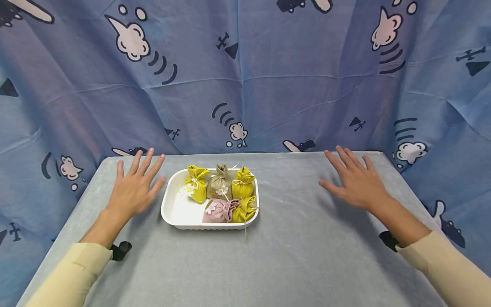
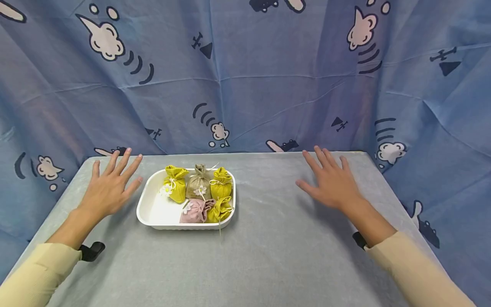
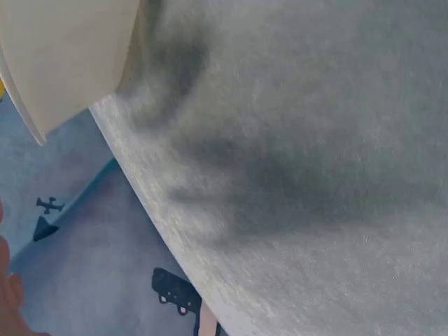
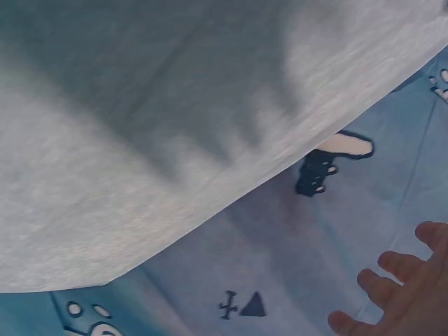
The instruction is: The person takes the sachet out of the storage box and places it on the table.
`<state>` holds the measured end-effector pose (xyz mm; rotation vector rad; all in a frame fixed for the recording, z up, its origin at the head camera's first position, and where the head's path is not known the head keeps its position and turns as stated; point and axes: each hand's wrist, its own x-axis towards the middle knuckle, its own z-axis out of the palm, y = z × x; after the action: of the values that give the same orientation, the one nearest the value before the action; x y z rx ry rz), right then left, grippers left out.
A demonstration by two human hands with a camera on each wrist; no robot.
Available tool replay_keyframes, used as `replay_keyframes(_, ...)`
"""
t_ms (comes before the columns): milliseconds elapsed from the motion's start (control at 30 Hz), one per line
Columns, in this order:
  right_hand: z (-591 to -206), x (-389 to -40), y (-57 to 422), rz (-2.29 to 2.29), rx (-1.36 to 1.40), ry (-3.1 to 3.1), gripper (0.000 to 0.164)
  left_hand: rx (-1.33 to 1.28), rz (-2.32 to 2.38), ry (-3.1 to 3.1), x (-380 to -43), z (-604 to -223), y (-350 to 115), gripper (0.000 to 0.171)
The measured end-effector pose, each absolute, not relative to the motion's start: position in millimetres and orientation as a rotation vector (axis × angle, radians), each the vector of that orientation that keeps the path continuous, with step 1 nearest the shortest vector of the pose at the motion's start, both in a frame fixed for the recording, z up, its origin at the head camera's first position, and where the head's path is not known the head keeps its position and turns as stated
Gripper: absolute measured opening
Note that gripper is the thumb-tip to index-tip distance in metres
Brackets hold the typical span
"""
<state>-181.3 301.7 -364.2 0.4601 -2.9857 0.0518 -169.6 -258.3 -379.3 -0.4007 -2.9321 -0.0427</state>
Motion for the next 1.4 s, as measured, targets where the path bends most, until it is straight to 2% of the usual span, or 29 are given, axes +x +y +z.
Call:
replay_keyframes(367, -357, -174, 273, 0.18, 0.638, -2.936, 0.093, -0.59, -0.086, -2.963, -164, -380, -250, 0.063)
replay_keyframes(800, -349, -164, 246, 0.577, 0.845, -3.012, 0.099, -0.751, -0.072, -3.002, -159, -391, -248, 0.065)
replay_keyframes(1167, -350, -156, 224, 0.939, 0.993, -2.975, 0.09, -0.832, -0.084, -3.002, -155, -396, -245, 0.066)
replay_keyframes(1400, -352, -151, 209, 1.164, 1.033, -2.941, 0.091, -0.861, -0.109, -2.99, -154, -398, -246, 0.065)
